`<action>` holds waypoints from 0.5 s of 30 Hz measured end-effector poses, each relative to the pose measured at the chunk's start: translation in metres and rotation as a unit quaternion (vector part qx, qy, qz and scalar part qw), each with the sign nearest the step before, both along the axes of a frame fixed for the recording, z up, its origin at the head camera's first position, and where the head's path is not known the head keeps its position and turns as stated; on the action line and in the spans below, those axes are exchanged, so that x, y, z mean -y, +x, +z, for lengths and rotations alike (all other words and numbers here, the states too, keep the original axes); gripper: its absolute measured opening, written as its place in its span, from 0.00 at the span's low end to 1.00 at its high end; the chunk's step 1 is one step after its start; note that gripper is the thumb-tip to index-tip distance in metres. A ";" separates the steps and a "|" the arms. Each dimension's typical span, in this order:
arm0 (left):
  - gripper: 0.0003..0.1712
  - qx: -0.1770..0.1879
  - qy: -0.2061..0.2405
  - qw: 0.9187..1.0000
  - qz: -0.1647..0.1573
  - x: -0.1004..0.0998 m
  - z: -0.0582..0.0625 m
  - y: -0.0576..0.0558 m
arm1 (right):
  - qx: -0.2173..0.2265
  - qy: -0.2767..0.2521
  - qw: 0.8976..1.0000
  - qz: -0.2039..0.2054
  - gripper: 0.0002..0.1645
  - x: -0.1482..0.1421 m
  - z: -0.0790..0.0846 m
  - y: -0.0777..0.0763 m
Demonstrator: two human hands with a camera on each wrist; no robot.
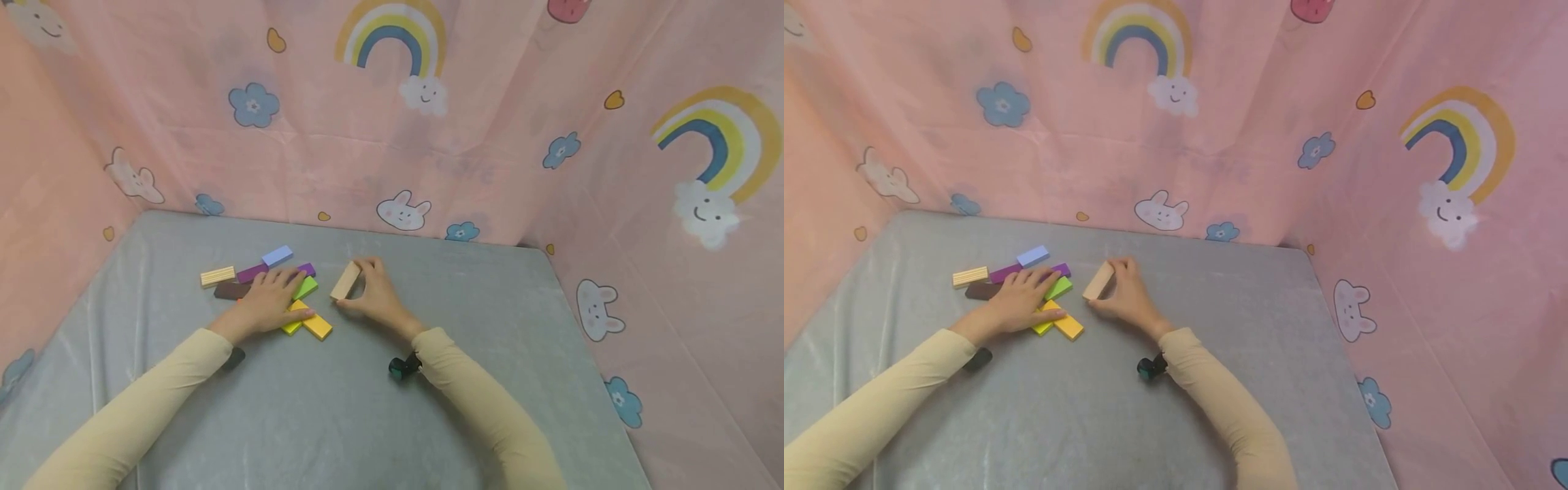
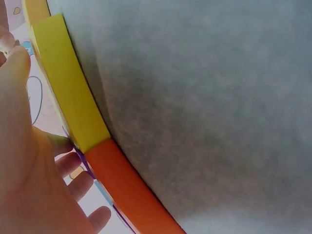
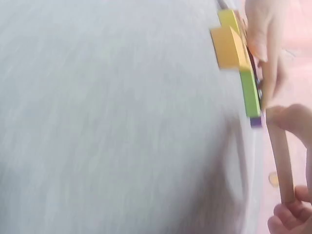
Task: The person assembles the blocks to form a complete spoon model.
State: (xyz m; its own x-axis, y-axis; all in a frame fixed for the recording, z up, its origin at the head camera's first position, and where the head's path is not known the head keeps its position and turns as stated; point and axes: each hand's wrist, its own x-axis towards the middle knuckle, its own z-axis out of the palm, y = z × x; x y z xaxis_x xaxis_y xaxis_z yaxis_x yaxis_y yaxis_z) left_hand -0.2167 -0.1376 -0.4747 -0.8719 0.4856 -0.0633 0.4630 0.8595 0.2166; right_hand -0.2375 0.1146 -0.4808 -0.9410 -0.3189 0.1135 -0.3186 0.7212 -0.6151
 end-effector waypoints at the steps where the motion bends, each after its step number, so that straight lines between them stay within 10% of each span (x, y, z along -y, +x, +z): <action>1: 0.51 0.002 0.002 1.000 0.000 0.000 0.000 0.000 | 0.004 0.002 1.000 0.001 0.57 -0.004 0.002 0.000; 15: 0.52 0.026 0.008 1.000 -0.003 0.003 0.001 -0.003 | 0.036 0.003 0.997 0.070 0.56 -0.075 0.010 0.003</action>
State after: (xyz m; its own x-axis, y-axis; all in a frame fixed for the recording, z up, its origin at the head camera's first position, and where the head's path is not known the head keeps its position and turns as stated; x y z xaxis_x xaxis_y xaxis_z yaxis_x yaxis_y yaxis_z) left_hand -0.2202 -0.1403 -0.4739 -0.8645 0.4927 -0.0999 0.4564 0.8525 0.2546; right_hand -0.2346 0.1900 -0.4709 -0.8931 -0.4476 0.0453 -0.3716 0.6772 -0.6350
